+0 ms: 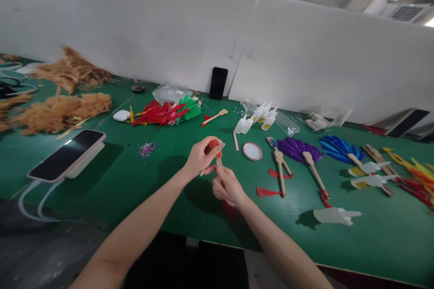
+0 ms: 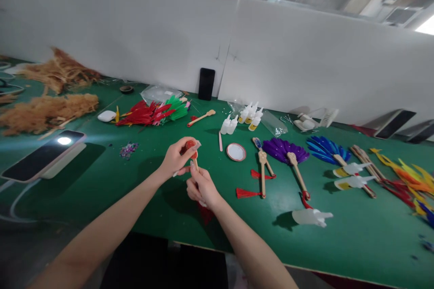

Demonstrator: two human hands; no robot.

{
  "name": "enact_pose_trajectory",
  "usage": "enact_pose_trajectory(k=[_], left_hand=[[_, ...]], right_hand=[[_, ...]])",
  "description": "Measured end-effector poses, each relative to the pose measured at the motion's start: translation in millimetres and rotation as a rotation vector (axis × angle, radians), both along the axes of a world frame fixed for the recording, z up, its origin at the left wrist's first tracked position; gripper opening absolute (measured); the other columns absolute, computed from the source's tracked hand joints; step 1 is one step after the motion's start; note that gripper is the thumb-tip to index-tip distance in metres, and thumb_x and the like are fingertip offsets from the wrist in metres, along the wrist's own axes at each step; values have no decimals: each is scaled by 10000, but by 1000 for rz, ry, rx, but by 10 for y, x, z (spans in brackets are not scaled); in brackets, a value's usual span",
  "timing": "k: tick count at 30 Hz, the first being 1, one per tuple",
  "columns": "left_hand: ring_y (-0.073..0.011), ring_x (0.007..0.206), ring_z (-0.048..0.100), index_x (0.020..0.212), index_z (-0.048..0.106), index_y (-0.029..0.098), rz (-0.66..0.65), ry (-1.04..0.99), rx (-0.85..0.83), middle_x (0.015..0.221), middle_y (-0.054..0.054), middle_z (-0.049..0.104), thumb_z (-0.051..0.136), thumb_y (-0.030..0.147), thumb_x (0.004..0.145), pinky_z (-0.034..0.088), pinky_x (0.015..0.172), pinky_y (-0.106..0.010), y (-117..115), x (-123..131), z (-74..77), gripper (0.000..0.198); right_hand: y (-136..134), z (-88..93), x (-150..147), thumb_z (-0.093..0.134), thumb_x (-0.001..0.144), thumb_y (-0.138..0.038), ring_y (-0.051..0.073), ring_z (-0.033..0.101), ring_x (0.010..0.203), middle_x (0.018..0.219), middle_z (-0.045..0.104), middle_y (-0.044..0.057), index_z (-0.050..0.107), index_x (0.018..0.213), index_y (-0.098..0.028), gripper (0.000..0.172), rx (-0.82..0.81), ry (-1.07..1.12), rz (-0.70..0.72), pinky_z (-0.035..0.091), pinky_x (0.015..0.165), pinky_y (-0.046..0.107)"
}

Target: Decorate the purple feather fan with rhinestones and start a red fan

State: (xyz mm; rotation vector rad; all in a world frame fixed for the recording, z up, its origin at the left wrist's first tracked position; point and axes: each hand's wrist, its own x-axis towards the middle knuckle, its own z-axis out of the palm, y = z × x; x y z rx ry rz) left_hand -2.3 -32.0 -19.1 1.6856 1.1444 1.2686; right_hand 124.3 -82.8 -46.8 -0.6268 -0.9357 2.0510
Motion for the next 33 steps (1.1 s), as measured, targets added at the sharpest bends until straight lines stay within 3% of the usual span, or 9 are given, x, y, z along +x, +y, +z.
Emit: enact_pose_trajectory(k=[7, 13, 21, 27, 33], left_hand=[[-113, 629, 609, 882, 630, 157, 37, 35, 63, 759, -25, 689, 461, 370, 922, 455, 598, -206, 30, -32, -42, 275], [-100, 572, 596, 785, 608, 159, 44, 90, 112, 647, -4, 660, 400, 382, 956, 444, 595, -198, 51, -39, -48, 349], [-114, 606, 598, 822, 604, 161, -71, -84, -102, 694, -16, 661, 389, 465, 944, 461, 606, -221, 79, -42, -78, 392], [-133, 728, 598, 1004, 592, 169, -146, -32, -137, 851, -27, 659, 617, 442, 821, 466, 682, -242, 67, -65, -34, 330], [-95, 573, 516, 970, 611, 150, -232, -145, -172, 706, -7, 604, 548, 419, 871, 404, 537, -214, 71, -90, -1, 293]], right_hand=[[-2, -41, -11, 507, 877, -565, 39, 138, 202, 261, 313, -144, 593, 847, -158, 417, -8, 33, 25, 170, 260, 155], [0, -54, -13, 522, 873, -554, 43, 146, 195, 258, 330, -142, 590, 847, -160, 401, -20, 63, 44, 175, 252, 158], [15, -32, 19, 528, 874, -543, 43, 149, 195, 263, 322, -150, 599, 884, -152, 398, -15, 45, 51, 163, 259, 162], [20, -14, 38, 526, 878, -541, 40, 151, 193, 266, 313, -153, 611, 928, -140, 413, -19, 32, 11, 153, 267, 163], [23, -21, 56, 510, 907, -491, 41, 146, 190, 267, 306, -151, 605, 891, -152, 353, -8, 127, 81, 168, 269, 153]])
